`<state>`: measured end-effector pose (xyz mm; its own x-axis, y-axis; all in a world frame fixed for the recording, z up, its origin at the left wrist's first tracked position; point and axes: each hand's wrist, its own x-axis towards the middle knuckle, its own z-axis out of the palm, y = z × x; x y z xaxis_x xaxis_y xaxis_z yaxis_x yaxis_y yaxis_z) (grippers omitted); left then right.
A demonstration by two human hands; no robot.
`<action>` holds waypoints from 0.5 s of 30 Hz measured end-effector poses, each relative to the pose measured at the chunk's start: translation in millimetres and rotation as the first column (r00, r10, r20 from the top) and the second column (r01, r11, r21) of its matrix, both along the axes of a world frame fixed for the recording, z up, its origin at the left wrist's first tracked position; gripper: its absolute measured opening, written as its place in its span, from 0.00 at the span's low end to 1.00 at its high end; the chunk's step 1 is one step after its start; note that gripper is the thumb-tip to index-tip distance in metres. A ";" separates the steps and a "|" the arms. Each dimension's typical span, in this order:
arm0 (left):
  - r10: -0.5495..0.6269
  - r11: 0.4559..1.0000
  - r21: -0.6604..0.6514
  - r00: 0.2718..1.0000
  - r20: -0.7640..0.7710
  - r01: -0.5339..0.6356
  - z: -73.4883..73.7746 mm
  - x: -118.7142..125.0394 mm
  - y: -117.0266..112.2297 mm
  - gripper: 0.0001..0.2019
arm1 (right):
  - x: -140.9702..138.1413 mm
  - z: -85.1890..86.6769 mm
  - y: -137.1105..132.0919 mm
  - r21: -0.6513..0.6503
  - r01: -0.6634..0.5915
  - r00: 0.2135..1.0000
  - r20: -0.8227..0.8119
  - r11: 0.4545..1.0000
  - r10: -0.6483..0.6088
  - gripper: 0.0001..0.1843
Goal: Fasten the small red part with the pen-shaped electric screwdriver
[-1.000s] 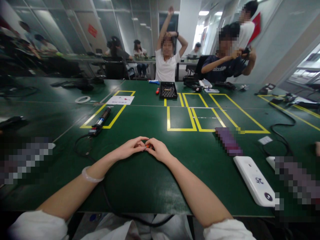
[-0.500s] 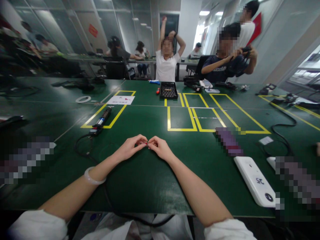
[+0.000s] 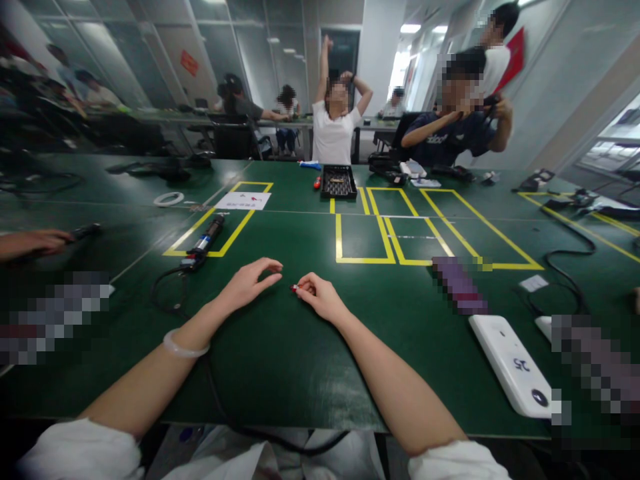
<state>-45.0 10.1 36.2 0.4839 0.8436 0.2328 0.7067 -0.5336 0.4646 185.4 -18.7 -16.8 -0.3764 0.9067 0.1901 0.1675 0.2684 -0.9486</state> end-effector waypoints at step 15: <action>0.671 0.710 0.058 0.650 -0.356 -0.701 -23.2 -185.4 65.2 0.33 | -0.7 2.1 -0.7 0.108 0.021 0.991 0.130 0.994 -0.035 0.09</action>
<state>-230.4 75.2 12.9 -0.2092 0.9733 0.0944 0.9694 0.1938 0.1508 184.8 -19.4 -14.7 -0.3790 0.8948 0.2360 0.2981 0.3595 -0.8843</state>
